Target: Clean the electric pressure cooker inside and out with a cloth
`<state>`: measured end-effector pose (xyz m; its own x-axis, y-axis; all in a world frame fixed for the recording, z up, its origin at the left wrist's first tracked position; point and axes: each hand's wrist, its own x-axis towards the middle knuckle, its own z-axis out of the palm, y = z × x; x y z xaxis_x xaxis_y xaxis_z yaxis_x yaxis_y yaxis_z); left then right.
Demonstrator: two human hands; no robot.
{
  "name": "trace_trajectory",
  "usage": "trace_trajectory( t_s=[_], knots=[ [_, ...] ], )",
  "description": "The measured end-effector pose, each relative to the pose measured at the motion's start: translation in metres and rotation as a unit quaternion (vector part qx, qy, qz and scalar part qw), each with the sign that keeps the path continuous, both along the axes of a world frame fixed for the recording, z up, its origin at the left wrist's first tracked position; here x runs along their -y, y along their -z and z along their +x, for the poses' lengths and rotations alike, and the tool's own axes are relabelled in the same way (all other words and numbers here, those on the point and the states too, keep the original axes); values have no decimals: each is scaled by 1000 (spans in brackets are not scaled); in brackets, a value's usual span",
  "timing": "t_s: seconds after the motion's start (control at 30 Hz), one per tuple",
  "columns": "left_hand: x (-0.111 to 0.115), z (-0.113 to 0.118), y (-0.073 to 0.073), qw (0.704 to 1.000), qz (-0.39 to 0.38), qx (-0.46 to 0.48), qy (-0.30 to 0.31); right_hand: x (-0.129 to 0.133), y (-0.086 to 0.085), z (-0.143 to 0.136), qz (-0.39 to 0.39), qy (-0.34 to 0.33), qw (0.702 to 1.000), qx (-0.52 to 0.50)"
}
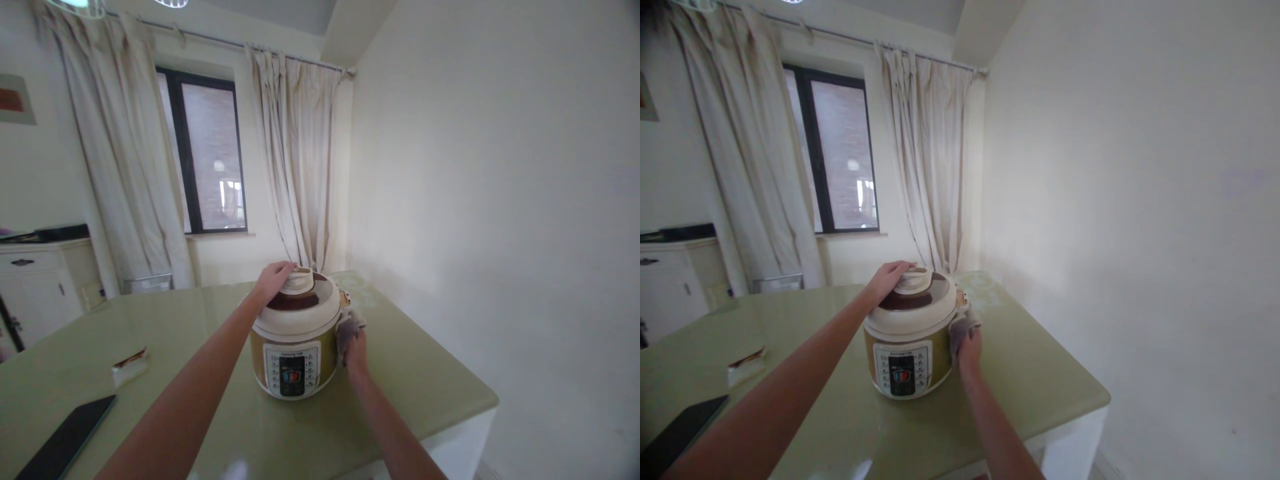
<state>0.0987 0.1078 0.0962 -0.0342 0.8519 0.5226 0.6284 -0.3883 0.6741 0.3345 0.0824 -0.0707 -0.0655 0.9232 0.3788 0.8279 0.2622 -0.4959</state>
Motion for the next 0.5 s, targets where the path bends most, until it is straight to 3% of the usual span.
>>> trace_trajectory(
  t_s=[0.07,0.1,0.17,0.2,0.27,0.33,0.43,0.5],
  knots=[
    [0,0,0,1000,-1,-6,-1,39,35,-23,127,49,968,-210],
    [0,0,0,1000,-3,-9,-3,59,49,-34,177,47,949,-256],
    [2,1,-1,1000,-2,-7,-3,89,61,-51,239,23,941,-239],
    [2,1,-1,1000,-2,3,0,97,56,-55,255,2,944,-209],
    [4,2,-2,999,-4,45,18,95,25,-55,288,-28,945,-152],
    [6,3,-1,993,-26,110,45,78,-25,-47,315,-56,942,-106],
    [7,1,1,973,-51,217,63,49,-99,-38,273,-37,960,-55],
    [6,-2,3,957,-40,281,60,41,-130,-43,238,-20,971,-10]
  ],
)
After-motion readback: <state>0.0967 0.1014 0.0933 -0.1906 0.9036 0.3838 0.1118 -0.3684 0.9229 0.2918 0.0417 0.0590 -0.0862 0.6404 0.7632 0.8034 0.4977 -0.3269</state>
